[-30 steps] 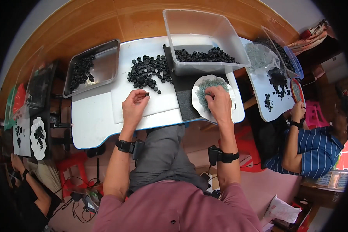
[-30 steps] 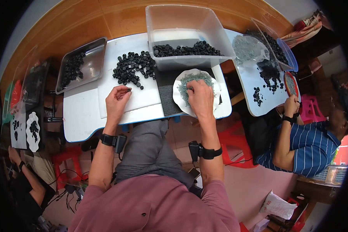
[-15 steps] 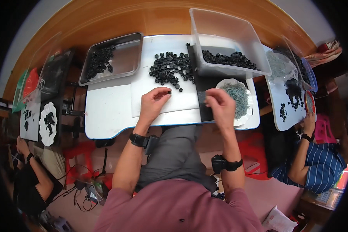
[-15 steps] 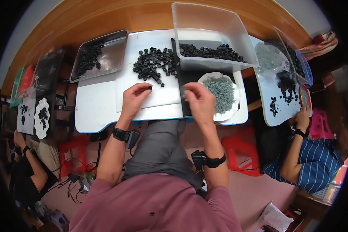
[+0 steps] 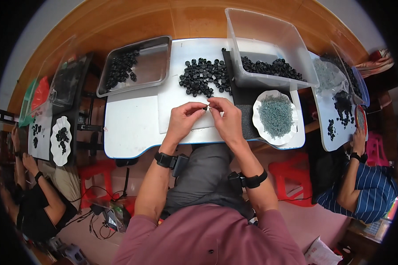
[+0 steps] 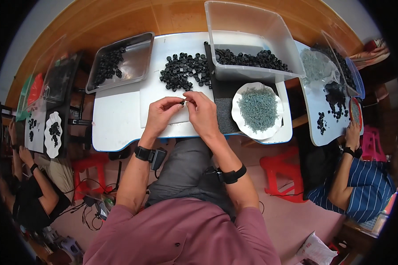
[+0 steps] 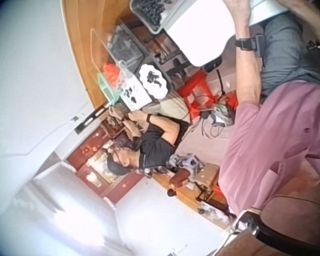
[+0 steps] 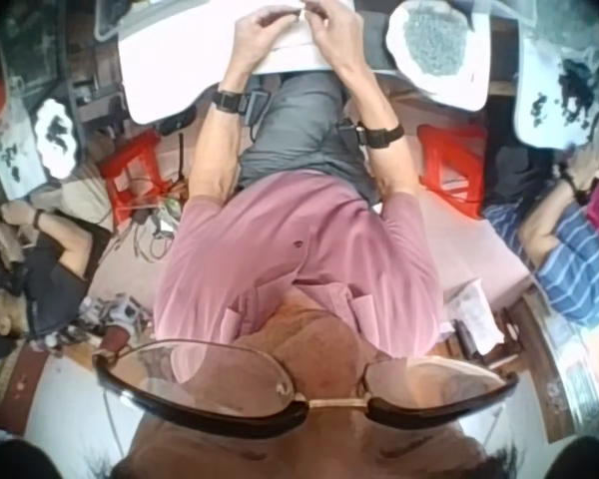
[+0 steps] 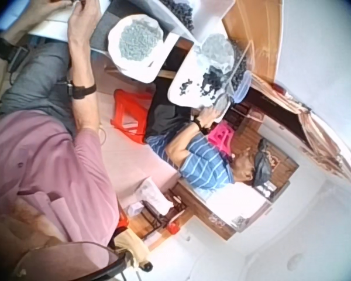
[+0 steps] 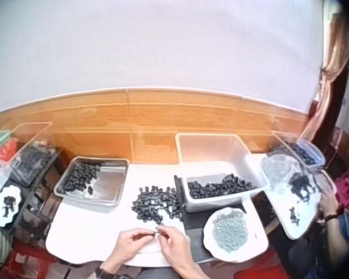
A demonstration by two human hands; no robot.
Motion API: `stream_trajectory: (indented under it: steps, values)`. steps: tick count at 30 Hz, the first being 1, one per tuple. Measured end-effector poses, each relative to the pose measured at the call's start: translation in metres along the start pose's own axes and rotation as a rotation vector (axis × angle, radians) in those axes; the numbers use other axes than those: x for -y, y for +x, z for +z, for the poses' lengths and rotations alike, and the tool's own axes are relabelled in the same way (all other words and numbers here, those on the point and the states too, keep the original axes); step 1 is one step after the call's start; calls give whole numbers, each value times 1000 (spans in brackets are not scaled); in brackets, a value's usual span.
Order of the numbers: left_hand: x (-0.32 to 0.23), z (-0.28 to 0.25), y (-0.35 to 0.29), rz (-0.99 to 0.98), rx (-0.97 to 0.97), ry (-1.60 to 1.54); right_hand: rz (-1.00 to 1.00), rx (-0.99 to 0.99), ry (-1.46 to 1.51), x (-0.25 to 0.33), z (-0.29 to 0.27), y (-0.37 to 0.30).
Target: Manual assembly and inspection of small black plastic components by hand in a workshop setting.
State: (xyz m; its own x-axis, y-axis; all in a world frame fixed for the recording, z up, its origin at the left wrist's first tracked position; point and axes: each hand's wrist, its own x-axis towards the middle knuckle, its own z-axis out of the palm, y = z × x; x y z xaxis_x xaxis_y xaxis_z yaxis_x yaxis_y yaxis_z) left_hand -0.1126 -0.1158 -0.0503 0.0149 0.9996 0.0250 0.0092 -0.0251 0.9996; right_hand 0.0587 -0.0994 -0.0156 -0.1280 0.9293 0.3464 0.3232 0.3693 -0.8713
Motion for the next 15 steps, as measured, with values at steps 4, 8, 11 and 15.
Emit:
stream_trajectory:
  steps: [4, 8, 11, 15]
  values:
    - [-2, 2, 1, -8, 7, 29, -14, 6, -31, -4, 0, -1]
    - [1, 1, 1, 4, -1, 3, -68, 14, -73, -2, 0, -1]
    - [2, 1, 1, -2, -2, 3, -141, 10, -133, -4, 1, -1]
    - [1, 2, 0, -5, -3, 11, -285, 38, -245, -4, 3, -1]
